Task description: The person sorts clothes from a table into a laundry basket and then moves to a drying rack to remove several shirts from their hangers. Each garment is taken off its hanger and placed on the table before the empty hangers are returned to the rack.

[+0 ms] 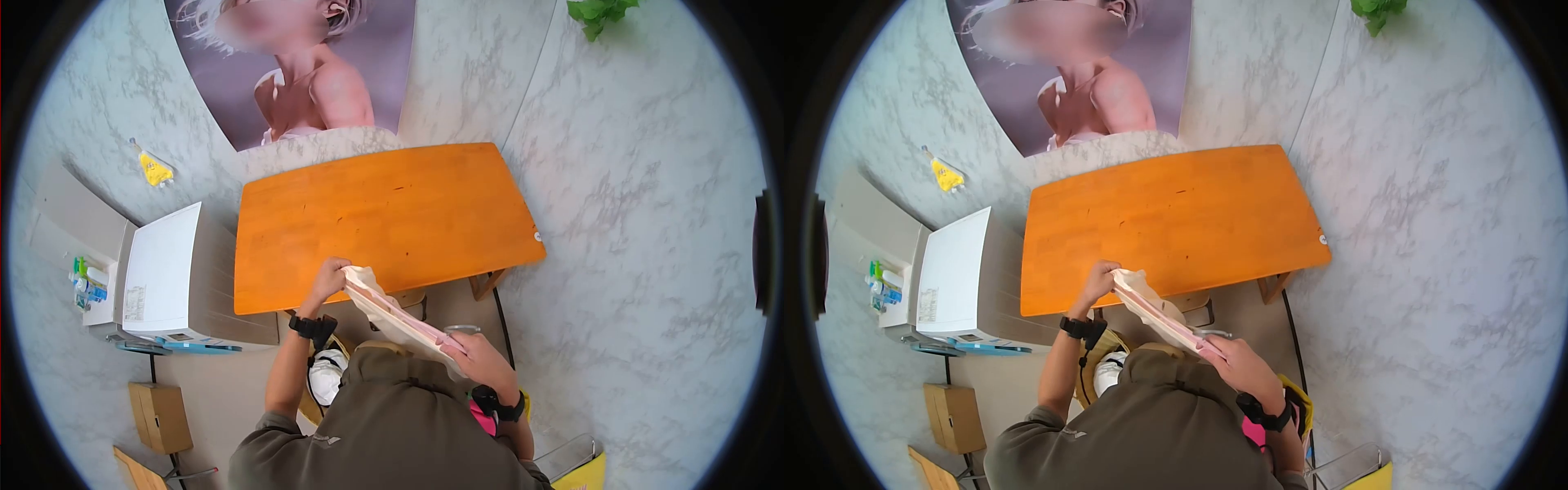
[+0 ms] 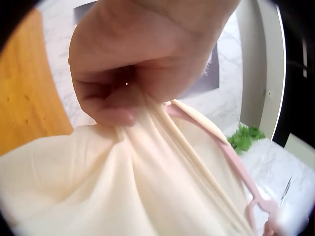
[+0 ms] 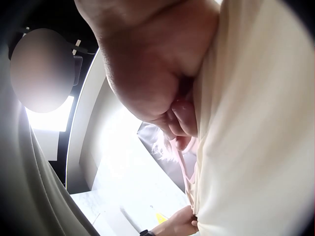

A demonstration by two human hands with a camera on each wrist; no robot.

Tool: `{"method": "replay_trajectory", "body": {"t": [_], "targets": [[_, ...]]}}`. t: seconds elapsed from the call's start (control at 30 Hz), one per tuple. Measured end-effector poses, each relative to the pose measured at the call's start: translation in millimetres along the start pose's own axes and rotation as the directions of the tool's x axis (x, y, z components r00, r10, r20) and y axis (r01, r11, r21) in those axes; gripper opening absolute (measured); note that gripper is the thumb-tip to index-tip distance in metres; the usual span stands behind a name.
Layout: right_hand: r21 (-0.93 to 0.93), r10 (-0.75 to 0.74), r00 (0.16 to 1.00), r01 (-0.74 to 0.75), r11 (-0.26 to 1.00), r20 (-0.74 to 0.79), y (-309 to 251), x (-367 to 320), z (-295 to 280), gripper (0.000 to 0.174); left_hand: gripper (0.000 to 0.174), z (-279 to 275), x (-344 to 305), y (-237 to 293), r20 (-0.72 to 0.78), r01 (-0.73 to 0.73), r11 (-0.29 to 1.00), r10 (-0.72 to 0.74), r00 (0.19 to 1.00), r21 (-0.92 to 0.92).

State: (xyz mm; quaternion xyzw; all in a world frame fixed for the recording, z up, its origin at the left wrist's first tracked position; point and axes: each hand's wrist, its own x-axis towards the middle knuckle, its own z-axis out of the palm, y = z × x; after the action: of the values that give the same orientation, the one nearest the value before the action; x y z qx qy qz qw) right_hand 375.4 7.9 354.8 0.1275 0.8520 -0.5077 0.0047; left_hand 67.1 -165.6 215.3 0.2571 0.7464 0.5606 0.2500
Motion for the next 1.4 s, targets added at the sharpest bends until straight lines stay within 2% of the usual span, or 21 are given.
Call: {"method": "replay_trajectory", "body": {"t": [0.07, 0.1, 0.17, 0.2, 0.27, 0.3, 0.37, 0.4, 0.47, 0.53, 0.6, 0.7, 0.77, 0.93, 1.0, 1.03, 1.1, 1.17, 1.23, 1.33, 1.4], "targets": [[0.060, 0.003, 0.997, -0.008, 0.998, 0.083, 5, -8, 2, 0.022, 0.021, -12, 8, 2, 0.324, -0.164, 0.947, 0.068, 0.944, 0.277], [0.059, 0.005, 0.997, -0.010, 0.998, 0.083, 9, -11, 3, 0.022, 0.021, -10, 8, 3, 0.325, -0.164, 0.947, 0.069, 0.943, 0.275], [-0.023, -0.194, 0.981, 0.194, 0.981, -0.023, 15, -14, 3, 0.024, 0.022, -3, 3, 31, 0.326, 0.053, 0.982, -0.110, 0.939, 0.179], [-0.024, -0.191, 0.981, 0.190, 0.981, -0.025, 13, -16, -1, 0.024, 0.022, -2, 5, 38, 0.330, 0.053, 0.983, -0.110, 0.937, 0.178], [-0.064, -0.103, 0.989, 0.097, 0.993, -0.106, 2, -28, -8, 0.024, 0.022, 3, 4, 48, 0.430, 0.293, 0.950, -0.223, 0.875, -0.104], [-0.063, -0.101, 0.989, 0.094, 0.994, -0.110, -1, -32, -9, 0.024, 0.022, 3, 6, 46, 0.434, 0.292, 0.951, -0.222, 0.873, -0.102], [-0.024, -0.034, 0.999, 0.034, 0.999, -0.027, -5, -36, -9, 0.025, 0.017, -1, 15, 36, 0.543, 0.366, 0.890, -0.172, 0.822, -0.272], [-0.027, -0.039, 0.999, 0.038, 0.999, -0.035, -2, -38, -7, 0.025, 0.017, -2, 18, 30, 0.544, 0.359, 0.893, -0.165, 0.823, -0.271], [0.009, -0.274, 0.958, 0.275, 0.961, -0.089, 0, -37, 1, 0.026, 0.012, -4, 20, 21, 0.549, 0.440, 0.792, -0.162, 0.820, -0.424], [0.042, -0.248, 0.966, 0.252, 0.967, -0.077, -6, -37, -1, 0.026, 0.012, -7, 21, 14, 0.558, 0.458, 0.756, -0.149, 0.816, -0.468], [0.107, -0.152, 0.988, 0.154, 0.982, -0.020, -9, -37, -1, 0.025, 0.012, -10, 17, 4, 0.563, 0.481, 0.712, -0.145, 0.813, -0.511], [0.184, -0.162, 0.987, 0.158, 0.970, 0.009, -3, -35, -2, 0.025, 0.018, -6, 17, -3, 0.559, 0.474, 0.705, -0.133, 0.819, -0.527], [0.167, -0.123, 0.992, 0.119, 0.979, 0.012, -2, -37, -2, 0.026, 0.016, 1, 3, 9, 0.541, 0.519, 0.570, -0.148, 0.828, -0.637], [0.159, -0.066, 0.998, 0.066, 0.985, -0.001, -2, -30, -4, 0.025, 0.009, 11, 2, 9, 0.511, 0.534, 0.579, -0.223, 0.831, -0.616], [0.094, 0.007, 1.000, -0.007, 0.996, 0.004, 6, -27, -6, 0.024, 0.013, 5, 0, 18, 0.495, 0.380, 0.850, -0.169, 0.852, -0.365], [0.096, 0.015, 1.000, -0.016, 0.995, 0.011, 11, -26, -7, 0.024, 0.013, 4, -1, 25, 0.497, 0.389, 0.844, -0.175, 0.850, -0.368], [0.063, -0.022, 0.999, 0.024, 0.998, -0.024, 21, -22, -9, 0.023, 0.021, -1, -4, 39, 0.278, 0.048, 0.988, -0.005, 0.961, -0.146], [0.089, -0.004, 1.000, 0.004, 0.996, 0.010, 5, -21, -10, 0.023, 0.021, -7, 0, 44, 0.156, -0.193, 0.977, 0.206, 0.966, -0.092], [0.093, -0.059, 0.997, 0.062, 0.994, -0.040, -1, -18, -6, 0.021, 0.020, -6, -4, 65, 0.066, -0.224, 0.971, 0.230, 0.971, -0.084], [0.004, -0.041, 0.998, 0.041, 0.999, -0.043, -4, -20, -4, 0.019, 0.021, -8, -4, 75, 0.091, -0.234, 0.972, 0.235, 0.968, -0.021], [0.024, -0.054, 0.996, 0.055, 0.998, -0.066, 2, -20, -1, 0.018, 0.019, -6, -7, 85, 0.091, -0.248, 0.968, 0.244, 0.965, 0.030]]}}
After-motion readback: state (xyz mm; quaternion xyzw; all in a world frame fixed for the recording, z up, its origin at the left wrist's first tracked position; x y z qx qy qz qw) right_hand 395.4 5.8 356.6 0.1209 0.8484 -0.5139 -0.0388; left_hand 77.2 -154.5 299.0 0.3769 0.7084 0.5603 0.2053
